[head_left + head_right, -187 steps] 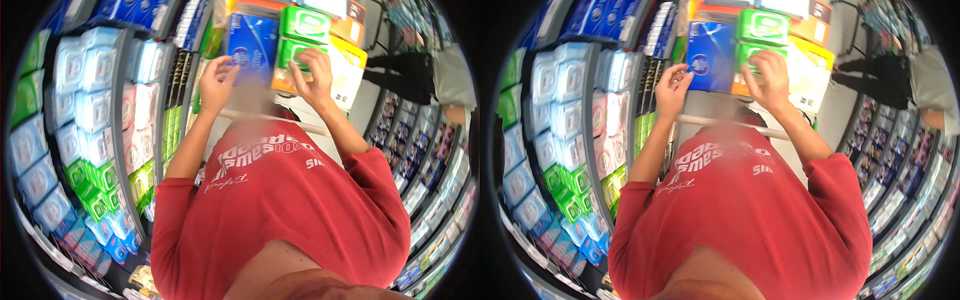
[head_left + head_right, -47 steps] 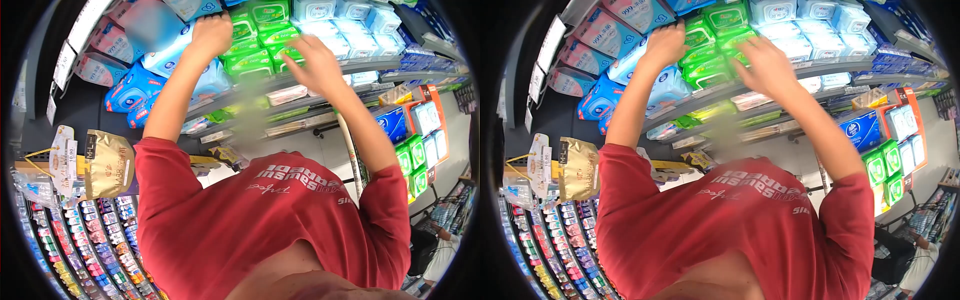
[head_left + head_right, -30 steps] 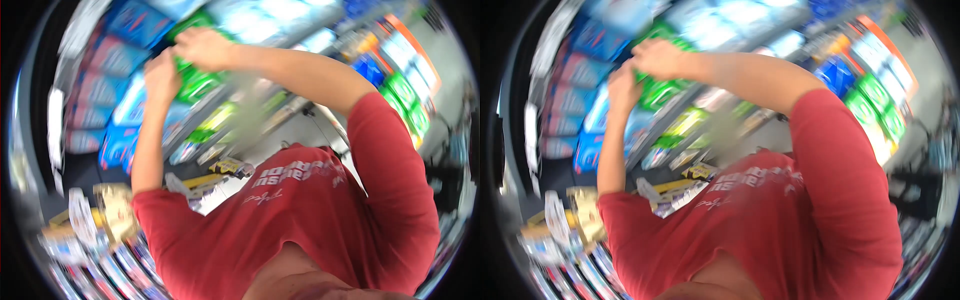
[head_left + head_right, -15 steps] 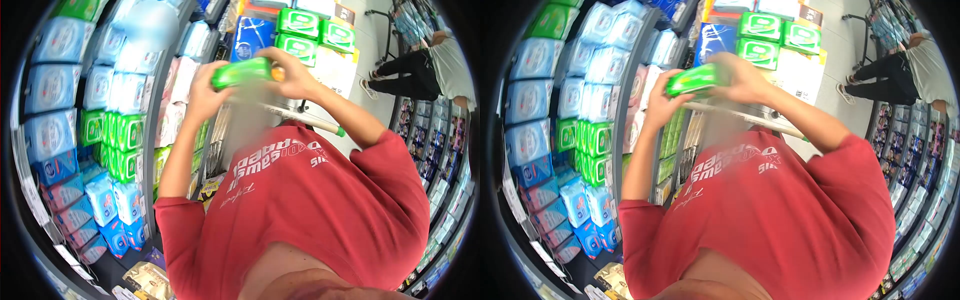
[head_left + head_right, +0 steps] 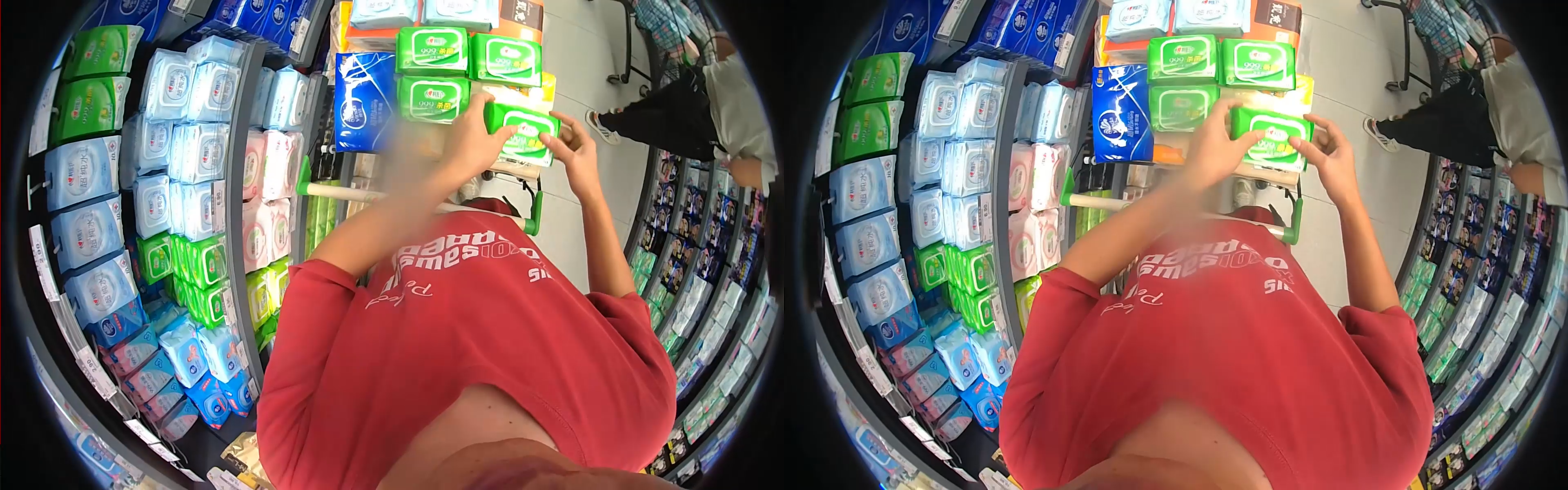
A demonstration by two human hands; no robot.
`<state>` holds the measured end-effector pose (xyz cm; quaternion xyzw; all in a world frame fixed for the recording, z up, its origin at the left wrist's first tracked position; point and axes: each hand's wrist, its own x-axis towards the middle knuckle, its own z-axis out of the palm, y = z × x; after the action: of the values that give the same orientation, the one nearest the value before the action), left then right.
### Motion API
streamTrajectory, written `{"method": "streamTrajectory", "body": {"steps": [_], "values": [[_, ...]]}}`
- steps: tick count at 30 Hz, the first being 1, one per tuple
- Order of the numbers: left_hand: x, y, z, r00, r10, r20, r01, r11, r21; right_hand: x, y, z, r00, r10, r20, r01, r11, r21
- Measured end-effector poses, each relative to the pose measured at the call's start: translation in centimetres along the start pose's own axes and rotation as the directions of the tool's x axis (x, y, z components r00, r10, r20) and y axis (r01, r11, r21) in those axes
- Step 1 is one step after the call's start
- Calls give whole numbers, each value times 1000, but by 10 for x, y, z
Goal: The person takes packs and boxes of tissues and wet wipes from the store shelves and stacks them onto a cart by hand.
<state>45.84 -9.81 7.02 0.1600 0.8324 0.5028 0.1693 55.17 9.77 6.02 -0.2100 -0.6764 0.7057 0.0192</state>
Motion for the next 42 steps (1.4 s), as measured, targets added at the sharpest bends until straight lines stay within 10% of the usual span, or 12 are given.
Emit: {"method": "streamTrajectory", "body": {"steps": [6,9,12,19,23,27,31,32,34,37,42], "values": [[-19,-18,-4,962,232,-143,-228,973,44,37,31,19,948,-267,-171,181,899,-400],[-43,-12,-37,969,223,-108,-221,975,25,27,23,26,946,-213,-244,18,787,-617],[-71,-20,-89,968,176,-178,-163,983,84,21,22,37,962,85,-260,-152,956,-251],[-170,-13,-236,765,15,-644,-156,974,-163,22,35,47,975,71,-211,-97,988,-116],[-254,19,-317,631,464,-622,-534,841,86,26,41,46,961,25,-276,-72,984,-160],[-346,102,-344,508,591,-627,-738,674,38,14,42,54,956,2,-295,-68,974,-214],[-411,174,-336,420,853,-309,-899,439,-11,-2,24,74,958,65,-280,-124,973,-196],[-413,208,-317,415,757,-504,-843,528,99,-11,16,84,951,82,-300,-151,965,-215],[-372,201,-330,89,959,-269,-990,115,82,-24,8,102,954,140,-265,-198,957,-210],[-370,207,-319,157,954,-254,-955,213,207,-29,21,127,993,70,92,-45,966,-254],[-383,203,-310,150,951,-272,-924,233,304,-36,0,223,743,11,669,336,859,-387]]}}
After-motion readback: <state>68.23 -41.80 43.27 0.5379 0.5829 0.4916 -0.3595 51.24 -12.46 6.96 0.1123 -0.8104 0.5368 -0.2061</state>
